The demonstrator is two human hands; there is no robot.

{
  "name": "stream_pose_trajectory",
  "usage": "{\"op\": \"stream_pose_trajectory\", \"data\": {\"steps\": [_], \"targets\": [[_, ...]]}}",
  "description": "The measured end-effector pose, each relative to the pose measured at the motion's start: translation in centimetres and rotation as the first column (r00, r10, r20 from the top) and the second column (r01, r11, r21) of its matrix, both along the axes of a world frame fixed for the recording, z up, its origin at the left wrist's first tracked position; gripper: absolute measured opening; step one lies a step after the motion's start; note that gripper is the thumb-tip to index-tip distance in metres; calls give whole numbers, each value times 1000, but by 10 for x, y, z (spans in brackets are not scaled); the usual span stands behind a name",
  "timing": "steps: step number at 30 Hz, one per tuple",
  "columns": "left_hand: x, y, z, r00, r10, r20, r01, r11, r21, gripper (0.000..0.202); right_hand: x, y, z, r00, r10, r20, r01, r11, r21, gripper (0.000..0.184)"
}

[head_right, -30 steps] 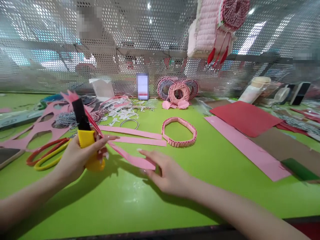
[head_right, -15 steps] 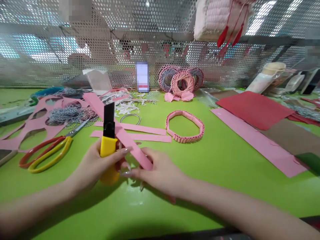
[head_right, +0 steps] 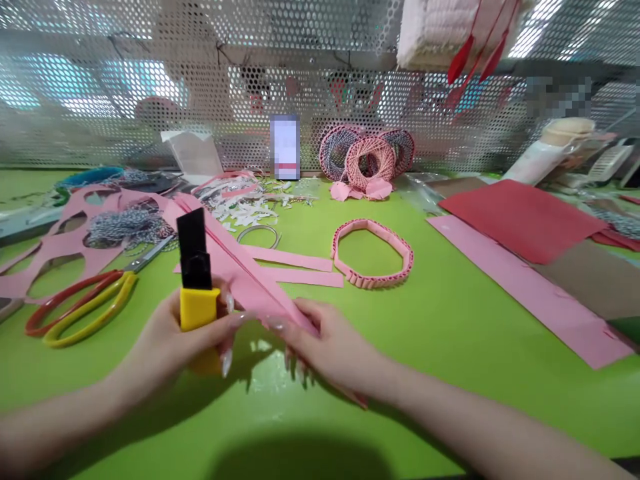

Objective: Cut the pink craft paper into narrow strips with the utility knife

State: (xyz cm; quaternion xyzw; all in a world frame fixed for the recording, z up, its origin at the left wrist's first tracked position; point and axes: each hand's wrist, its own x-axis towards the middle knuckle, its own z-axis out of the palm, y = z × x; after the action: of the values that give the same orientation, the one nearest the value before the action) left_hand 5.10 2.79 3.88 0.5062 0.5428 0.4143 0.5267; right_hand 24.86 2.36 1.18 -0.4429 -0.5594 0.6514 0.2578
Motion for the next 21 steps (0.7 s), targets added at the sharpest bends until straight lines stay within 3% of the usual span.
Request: {"op": "stream_pose_trajectory", "data": {"steps": [3,6,10,13,16,18,21], "targets": [[-6,-4,2,987,-159,-33,161,984,82,44,3,2,-3,979,155,-129,-180,962,-204,64],[-13,-6,1,939,-219,-265,268,949,166,65,6,6,-4,933,262,-249,-340,869,-360,79],[-23,0,-1,808,-219,-547,429,854,293,43,9,11,2,873,404,-274,-486,771,-412,77],[-26,7,2,674,-282,-683,527,831,177,23,12,11,9,799,555,-232,-598,691,-407,78],[-27,12,8,562,-381,-734,535,844,-28,31,17,13,12,751,586,-305,-657,614,-437,84],[-28,15,13,555,-364,-748,488,871,-62,38,22,19,10,802,461,-381,-594,686,-420,82],[-32,21,20,563,-326,-759,413,907,-83,41,32,32,5,919,271,-288,-339,914,-222,73]]}}
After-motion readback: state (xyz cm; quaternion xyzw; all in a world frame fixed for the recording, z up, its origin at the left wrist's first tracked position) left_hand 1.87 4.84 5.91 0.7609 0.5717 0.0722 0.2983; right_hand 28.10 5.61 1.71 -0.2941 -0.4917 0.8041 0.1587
